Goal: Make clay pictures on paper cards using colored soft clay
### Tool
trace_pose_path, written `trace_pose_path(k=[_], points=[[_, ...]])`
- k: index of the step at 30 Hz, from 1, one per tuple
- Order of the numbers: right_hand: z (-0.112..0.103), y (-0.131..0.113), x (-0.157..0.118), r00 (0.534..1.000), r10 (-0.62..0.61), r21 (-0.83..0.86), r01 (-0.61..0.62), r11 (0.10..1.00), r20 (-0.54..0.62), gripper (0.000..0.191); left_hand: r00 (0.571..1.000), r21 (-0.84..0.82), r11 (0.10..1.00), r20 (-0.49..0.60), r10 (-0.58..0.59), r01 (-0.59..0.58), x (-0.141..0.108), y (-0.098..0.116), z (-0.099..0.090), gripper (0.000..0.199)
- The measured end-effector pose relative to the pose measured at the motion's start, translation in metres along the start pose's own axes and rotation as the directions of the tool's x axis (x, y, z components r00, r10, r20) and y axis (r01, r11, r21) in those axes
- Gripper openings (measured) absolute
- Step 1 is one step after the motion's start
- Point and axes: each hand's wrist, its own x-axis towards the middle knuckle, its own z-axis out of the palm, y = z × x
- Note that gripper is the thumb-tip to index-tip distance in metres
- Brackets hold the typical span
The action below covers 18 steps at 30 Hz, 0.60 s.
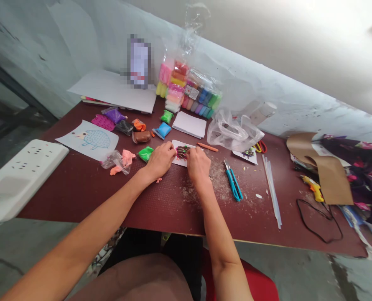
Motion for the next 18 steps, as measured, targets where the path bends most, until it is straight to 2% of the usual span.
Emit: trace_pose_path(k=[4,7,9,12,15,18], points=[[0.002,0.019,-0.002,0.989,0.003,0.128,0.016,0.992,-0.147,0.016,1.0,-0.017,1.0,-0.01,0.005,-0.005,0.0,-0.001,0.001,0.029],[0.001,0.036,-0.007,0.975,0.073,0.176,-0.036,0.984,-0.209,0.017,1.0,-0.015,1.0,-0.009,0.014,-0.015,0.001,-0.002,0.003,0.028],[0.001,0.043,-0.012,0.977,0.127,0.15,-0.102,0.983,-0.171,0.019,1.0,-0.014,1.0,-0.005,0.024,-0.025,0.001,-0.003,0.005,0.029],[0.001,0.046,-0.02,0.982,0.186,0.069,-0.184,0.98,-0.022,0.023,0.999,-0.029,0.999,-0.012,0.031,-0.031,0.002,-0.005,0.006,0.029],[-0.001,0.043,-0.023,0.962,0.254,0.019,-0.257,0.966,0.098,0.026,0.999,-0.065,0.997,-0.02,0.029,-0.03,0.0,-0.008,0.006,0.028],[-0.003,0.039,-0.021,0.939,0.31,0.025,-0.317,0.948,0.146,0.03,0.999,-0.112,0.993,-0.045,0.027,-0.032,-0.003,-0.011,0.005,0.021]])
